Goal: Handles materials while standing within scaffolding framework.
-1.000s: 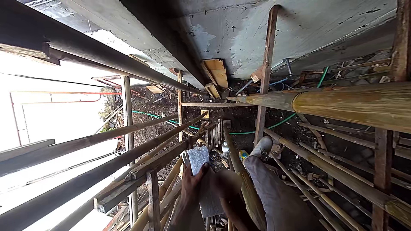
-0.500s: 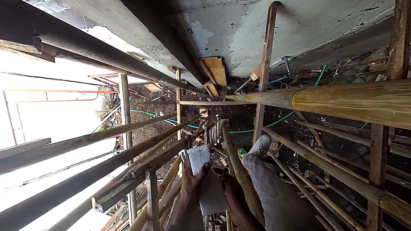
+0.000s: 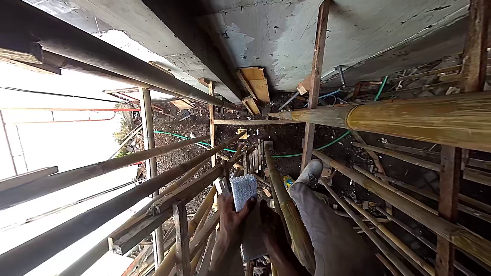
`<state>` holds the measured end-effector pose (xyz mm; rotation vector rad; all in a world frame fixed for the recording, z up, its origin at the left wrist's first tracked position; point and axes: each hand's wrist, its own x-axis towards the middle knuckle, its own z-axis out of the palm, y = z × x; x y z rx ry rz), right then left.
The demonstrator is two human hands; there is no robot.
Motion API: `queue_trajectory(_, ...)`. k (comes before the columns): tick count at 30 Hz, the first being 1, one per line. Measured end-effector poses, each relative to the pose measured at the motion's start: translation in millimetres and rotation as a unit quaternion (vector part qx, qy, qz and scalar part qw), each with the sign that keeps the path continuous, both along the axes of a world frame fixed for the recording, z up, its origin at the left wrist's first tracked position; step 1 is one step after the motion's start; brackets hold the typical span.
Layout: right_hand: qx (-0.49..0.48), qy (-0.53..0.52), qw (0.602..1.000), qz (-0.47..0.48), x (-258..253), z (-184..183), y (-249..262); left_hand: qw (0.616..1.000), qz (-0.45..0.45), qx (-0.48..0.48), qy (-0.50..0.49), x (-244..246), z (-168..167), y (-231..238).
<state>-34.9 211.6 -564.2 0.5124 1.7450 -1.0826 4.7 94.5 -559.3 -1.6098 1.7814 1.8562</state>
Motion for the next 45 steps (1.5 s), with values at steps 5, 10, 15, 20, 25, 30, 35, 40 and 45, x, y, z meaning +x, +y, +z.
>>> queue_trajectory(5,0.003,-0.131,0.989,-0.075,-5.7,-0.4,7.3,0.998,-0.055,-0.023,-0.017,0.7,8.9,1.5)
queue_trajectory(10,-0.037,-0.168,0.968,-0.182,-13.7,-0.6,12.1,1.0,0.008,-0.003,0.01,-2.8,11.2,-11.9)
queue_trajectory(15,-0.119,0.01,0.991,0.054,-13.3,10.1,10.9,0.996,0.085,0.019,-0.018,-0.1,1.0,-25.0)
queue_trajectory(20,-0.08,0.128,0.976,0.156,-3.7,15.6,2.2,0.996,0.068,0.045,-0.028,5.7,-0.2,-29.4)
queue_trajectory(25,0.01,0.204,0.965,0.163,-5.0,15.1,-1.0,0.996,-0.043,0.049,-0.062,12.7,11.7,-8.1)
queue_trajectory(30,0.03,0.215,0.966,0.143,-1.9,11.7,-1.1,0.995,-0.038,0.069,-0.06,11.2,6.2,-5.7)
queue_trajectory(35,-0.03,0.168,0.985,0.039,1.2,5.1,-1.6,0.994,-0.038,0.083,-0.062,7.2,5.3,-8.3)
queue_trajectory(40,-0.104,0.082,0.988,-0.084,0.7,8.3,-3.1,0.993,-0.031,0.098,-0.055,6.8,6.9,-9.8)
queue_trajectory(45,-0.112,0.035,0.987,-0.113,1.0,9.8,-1.5,0.993,-0.027,0.106,-0.048,8.6,8.1,-11.1)
